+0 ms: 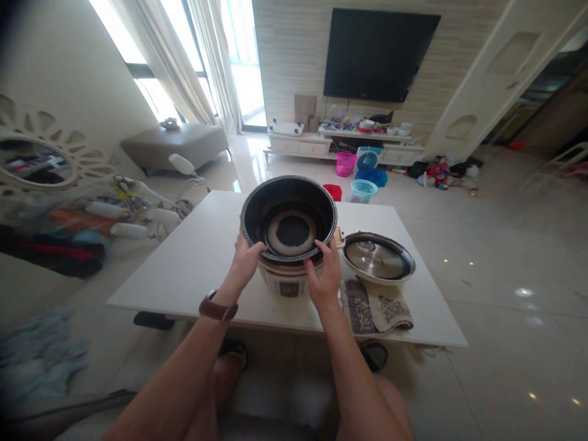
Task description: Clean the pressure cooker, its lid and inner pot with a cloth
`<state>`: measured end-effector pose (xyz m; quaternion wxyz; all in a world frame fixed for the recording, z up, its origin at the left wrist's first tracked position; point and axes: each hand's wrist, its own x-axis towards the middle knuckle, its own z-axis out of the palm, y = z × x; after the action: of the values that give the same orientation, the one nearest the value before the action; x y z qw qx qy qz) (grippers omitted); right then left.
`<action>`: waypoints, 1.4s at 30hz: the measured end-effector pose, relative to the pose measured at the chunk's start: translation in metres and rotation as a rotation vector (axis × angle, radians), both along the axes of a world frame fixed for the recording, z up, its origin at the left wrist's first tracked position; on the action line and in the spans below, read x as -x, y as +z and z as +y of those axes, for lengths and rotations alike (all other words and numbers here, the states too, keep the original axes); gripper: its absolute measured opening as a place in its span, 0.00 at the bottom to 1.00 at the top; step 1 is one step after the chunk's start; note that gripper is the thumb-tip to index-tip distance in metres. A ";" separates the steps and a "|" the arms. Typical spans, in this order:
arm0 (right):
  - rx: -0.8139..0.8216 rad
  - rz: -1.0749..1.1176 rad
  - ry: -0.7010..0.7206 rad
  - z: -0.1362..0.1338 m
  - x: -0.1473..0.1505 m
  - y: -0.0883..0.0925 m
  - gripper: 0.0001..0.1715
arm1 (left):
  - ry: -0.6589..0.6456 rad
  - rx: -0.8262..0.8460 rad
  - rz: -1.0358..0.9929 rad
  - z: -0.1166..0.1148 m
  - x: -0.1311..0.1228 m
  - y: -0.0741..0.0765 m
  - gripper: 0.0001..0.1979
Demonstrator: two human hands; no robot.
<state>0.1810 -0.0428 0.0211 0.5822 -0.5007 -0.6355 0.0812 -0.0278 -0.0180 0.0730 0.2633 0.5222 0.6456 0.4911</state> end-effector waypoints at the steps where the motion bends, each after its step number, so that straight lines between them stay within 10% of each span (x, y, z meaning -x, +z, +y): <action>1: 0.004 -0.002 0.003 0.001 -0.001 0.000 0.24 | 0.006 0.044 -0.006 0.000 0.000 -0.001 0.49; 15: 0.099 -0.114 -0.063 0.007 -0.010 -0.003 0.19 | 0.031 0.259 0.035 0.011 -0.007 -0.017 0.53; 37: 0.140 -0.183 -0.086 0.007 -0.007 -0.004 0.22 | 0.039 0.142 -0.032 0.006 0.005 -0.042 0.56; 42: 0.166 -0.300 -0.160 0.000 -0.005 0.006 0.25 | -0.016 -0.021 0.051 -0.004 0.009 -0.041 0.42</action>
<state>0.1861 -0.0428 0.0275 0.4423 -0.6024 -0.6644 0.0111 -0.0369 -0.0223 0.0316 0.2452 0.5424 0.6427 0.4823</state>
